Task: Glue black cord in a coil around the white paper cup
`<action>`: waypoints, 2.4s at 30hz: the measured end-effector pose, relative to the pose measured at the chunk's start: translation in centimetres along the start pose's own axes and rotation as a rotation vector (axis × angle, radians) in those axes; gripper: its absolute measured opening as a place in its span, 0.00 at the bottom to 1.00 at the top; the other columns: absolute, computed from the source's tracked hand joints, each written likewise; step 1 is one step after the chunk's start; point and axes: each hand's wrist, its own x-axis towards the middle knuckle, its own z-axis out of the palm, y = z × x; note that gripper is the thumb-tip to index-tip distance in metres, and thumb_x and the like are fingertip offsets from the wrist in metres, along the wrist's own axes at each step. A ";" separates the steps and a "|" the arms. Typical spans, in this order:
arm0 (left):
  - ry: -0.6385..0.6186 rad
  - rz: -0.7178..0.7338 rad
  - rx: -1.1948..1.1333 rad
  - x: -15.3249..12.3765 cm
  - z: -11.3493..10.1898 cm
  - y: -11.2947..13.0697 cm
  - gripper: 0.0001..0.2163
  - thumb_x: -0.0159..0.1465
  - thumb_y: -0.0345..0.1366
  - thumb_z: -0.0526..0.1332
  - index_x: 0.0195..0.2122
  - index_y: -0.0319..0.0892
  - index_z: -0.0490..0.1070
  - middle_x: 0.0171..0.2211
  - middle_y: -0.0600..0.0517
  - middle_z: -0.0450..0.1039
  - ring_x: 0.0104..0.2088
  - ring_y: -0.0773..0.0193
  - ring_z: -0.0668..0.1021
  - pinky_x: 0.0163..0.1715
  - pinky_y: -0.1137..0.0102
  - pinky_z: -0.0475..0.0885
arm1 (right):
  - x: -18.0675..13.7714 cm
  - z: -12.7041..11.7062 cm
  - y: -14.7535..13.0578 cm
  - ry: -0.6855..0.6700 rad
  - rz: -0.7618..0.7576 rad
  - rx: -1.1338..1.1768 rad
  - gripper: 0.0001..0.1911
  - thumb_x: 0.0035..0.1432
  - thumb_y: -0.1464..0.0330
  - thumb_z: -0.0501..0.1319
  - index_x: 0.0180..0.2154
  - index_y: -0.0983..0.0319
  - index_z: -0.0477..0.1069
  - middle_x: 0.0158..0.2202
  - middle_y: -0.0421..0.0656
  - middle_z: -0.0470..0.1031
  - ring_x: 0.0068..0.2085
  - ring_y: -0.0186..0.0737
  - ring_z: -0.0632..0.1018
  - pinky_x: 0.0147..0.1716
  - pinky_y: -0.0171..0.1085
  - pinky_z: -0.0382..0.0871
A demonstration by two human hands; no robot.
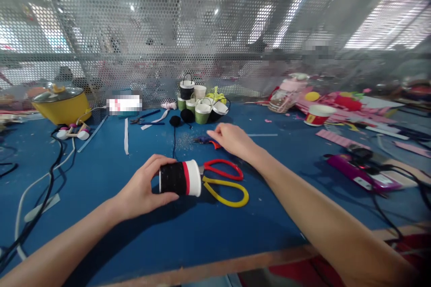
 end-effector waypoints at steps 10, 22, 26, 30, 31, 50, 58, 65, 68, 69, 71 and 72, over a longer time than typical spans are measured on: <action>0.046 -0.038 -0.015 0.1 0.0 -0.5 0.24 0.53 0.33 0.63 0.50 0.45 0.59 0.46 0.48 0.64 0.46 0.57 0.70 0.46 0.61 0.68 | 0.3 3.2 3.1 -0.142 0.140 -0.052 0.12 0.51 0.72 0.57 0.37 0.72 0.72 0.42 0.60 0.73 0.42 0.51 0.74 0.36 0.36 0.63; 0.093 0.027 0.080 0.2 -0.6 -1.0 0.24 0.53 0.33 0.64 0.50 0.44 0.58 0.47 0.47 0.64 0.48 0.57 0.69 0.48 0.61 0.67 | -2.3 0.4 2.7 -0.017 0.068 0.492 0.12 0.52 0.66 0.56 0.38 0.65 0.67 0.29 0.44 0.75 0.28 0.36 0.74 0.26 0.32 0.65; 0.124 0.083 0.164 0.3 -0.8 -1.2 0.23 0.55 0.32 0.63 0.51 0.44 0.58 0.48 0.45 0.63 0.49 0.56 0.69 0.49 0.60 0.66 | -4.1 -0.8 1.2 -0.109 -0.029 0.783 0.14 0.50 0.59 0.59 0.27 0.64 0.65 0.19 0.38 0.68 0.23 0.32 0.69 0.23 0.32 0.63; 0.141 0.100 0.198 0.4 -0.8 -1.5 0.22 0.56 0.31 0.61 0.51 0.44 0.58 0.49 0.44 0.63 0.50 0.56 0.68 0.50 0.59 0.66 | -5.8 -1.1 -0.4 -0.188 -0.083 0.854 0.14 0.49 0.59 0.60 0.30 0.65 0.69 0.19 0.38 0.68 0.20 0.31 0.69 0.20 0.31 0.64; 0.147 0.093 0.196 0.4 -0.9 -1.5 0.22 0.56 0.31 0.61 0.51 0.44 0.58 0.48 0.45 0.63 0.49 0.56 0.68 0.49 0.59 0.66 | -6.2 -1.1 -0.8 -0.197 -0.101 0.865 0.13 0.50 0.60 0.60 0.31 0.65 0.70 0.19 0.38 0.69 0.20 0.31 0.69 0.19 0.31 0.64; 0.153 -0.066 0.119 0.6 -1.0 -2.3 0.23 0.56 0.39 0.63 0.51 0.45 0.59 0.46 0.46 0.64 0.46 0.56 0.71 0.46 0.60 0.69 | -8.6 -1.5 -2.3 0.125 -0.527 0.423 0.09 0.53 0.72 0.52 0.27 0.60 0.70 0.22 0.41 0.71 0.22 0.35 0.71 0.23 0.33 0.69; 0.140 -0.009 0.155 0.5 -1.2 -1.7 0.22 0.56 0.36 0.62 0.51 0.45 0.59 0.47 0.46 0.63 0.48 0.56 0.70 0.48 0.59 0.68 | -8.6 -1.3 -2.1 0.074 -0.443 0.462 0.06 0.51 0.70 0.55 0.27 0.60 0.70 0.22 0.41 0.71 0.22 0.36 0.71 0.23 0.34 0.68; 0.150 -0.088 0.033 0.6 -1.0 -2.0 0.22 0.55 0.36 0.63 0.50 0.45 0.60 0.45 0.48 0.65 0.45 0.58 0.72 0.46 0.60 0.70 | -8.8 -1.2 -2.0 0.057 -0.423 0.458 0.05 0.51 0.71 0.55 0.26 0.59 0.68 0.22 0.40 0.70 0.22 0.35 0.70 0.20 0.33 0.66; 0.138 -0.091 -0.002 0.6 -0.9 -2.0 0.21 0.55 0.36 0.63 0.50 0.45 0.61 0.45 0.48 0.65 0.45 0.60 0.73 0.46 0.62 0.70 | -8.8 -1.1 -2.0 0.042 -0.412 0.466 0.05 0.52 0.70 0.55 0.26 0.59 0.67 0.21 0.40 0.69 0.22 0.36 0.69 0.21 0.34 0.66; 0.143 -0.096 0.000 0.6 -0.9 -2.0 0.22 0.55 0.37 0.63 0.50 0.45 0.61 0.45 0.48 0.65 0.45 0.59 0.72 0.46 0.62 0.70 | -8.8 -1.1 -1.9 0.030 -0.401 0.468 0.05 0.52 0.69 0.55 0.25 0.59 0.67 0.21 0.39 0.69 0.21 0.36 0.69 0.21 0.34 0.65; 0.158 -0.108 0.016 0.6 -0.9 -2.1 0.22 0.55 0.37 0.64 0.50 0.44 0.61 0.45 0.48 0.65 0.45 0.59 0.73 0.46 0.61 0.70 | -8.8 -0.9 -1.9 0.010 -0.389 0.471 0.06 0.53 0.68 0.55 0.25 0.59 0.66 0.21 0.39 0.68 0.22 0.36 0.69 0.21 0.34 0.65; 0.162 -0.112 0.024 0.5 -0.9 -2.1 0.22 0.55 0.37 0.64 0.50 0.44 0.61 0.45 0.48 0.65 0.44 0.59 0.73 0.46 0.60 0.70 | -8.8 -0.9 -1.8 0.009 -0.389 0.471 0.06 0.53 0.68 0.54 0.25 0.59 0.66 0.21 0.39 0.68 0.22 0.36 0.69 0.21 0.34 0.65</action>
